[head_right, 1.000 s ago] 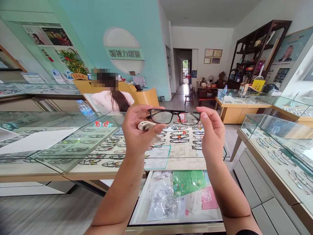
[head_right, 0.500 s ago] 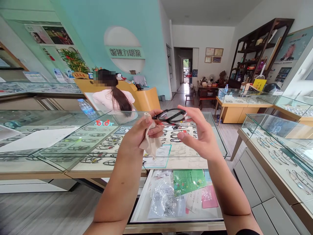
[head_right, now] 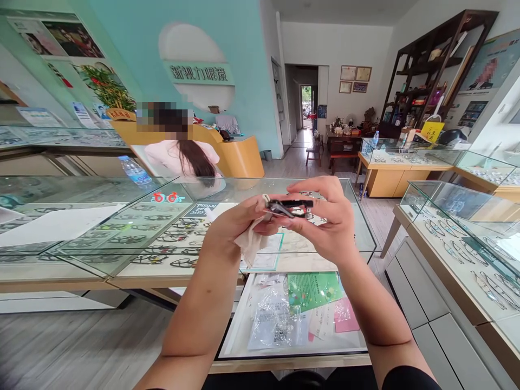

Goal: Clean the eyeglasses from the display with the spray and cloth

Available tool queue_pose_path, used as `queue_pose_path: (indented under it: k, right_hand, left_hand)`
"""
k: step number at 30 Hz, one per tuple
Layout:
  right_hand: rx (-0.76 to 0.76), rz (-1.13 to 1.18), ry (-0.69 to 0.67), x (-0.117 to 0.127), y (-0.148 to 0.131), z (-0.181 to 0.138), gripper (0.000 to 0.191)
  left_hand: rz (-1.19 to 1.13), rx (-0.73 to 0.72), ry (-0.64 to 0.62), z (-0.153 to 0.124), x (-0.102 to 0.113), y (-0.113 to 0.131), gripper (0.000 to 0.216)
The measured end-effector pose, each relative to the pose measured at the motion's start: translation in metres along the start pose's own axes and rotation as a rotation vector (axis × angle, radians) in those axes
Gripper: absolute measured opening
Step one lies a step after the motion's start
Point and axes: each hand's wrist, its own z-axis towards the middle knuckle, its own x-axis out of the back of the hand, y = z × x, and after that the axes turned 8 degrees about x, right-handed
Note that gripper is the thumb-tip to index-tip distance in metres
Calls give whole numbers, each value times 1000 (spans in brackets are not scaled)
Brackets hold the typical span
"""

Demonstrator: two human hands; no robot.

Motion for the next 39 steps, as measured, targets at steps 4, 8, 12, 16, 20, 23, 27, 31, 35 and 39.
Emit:
queue_pose_path:
  k: [4,8,12,16,20,23,27,31,35,39]
  right_hand:
    - [-50,2,69,0,2,0,15]
    - [-133,-55,79,16,9,8,16]
    - [-177,-213,-215,22,33,12,18]
    - [-327,-454,-848,-8,65,-2,18]
    - [-380,-597,-1195,-44,88,-34,24]
    - [-387,-638,-1295,-54,99,-55,26]
    - [-384,-691,-1359,-57,110,-69,31]
    - [-377,-715,-1410,-63,118,-75,35]
    - [-370,-716,-1436,-70,122,-80,39]
    - [-372,-719,-1419,-71,124,-84,39]
  left_hand:
    - [140,18,104,0,-2,4,71]
    - [372,-42,428,-17,-3,16,53]
    - [556,-100,428,-50,-21,40,39]
    - [805,178,159,-73,-55,62,39]
    - [1152,253,-188,-87,-89,40,43]
    - [1112,161,-642,-104,-109,-20,6]
    - [1135,328,-801,-123,-125,-133,13]
    - [1109,721,-682,-134,-126,-228,30]
    - [1065,926,-595,-140,-120,-283,46]
    - [1054,959,-531,-138,-118,-311,51]
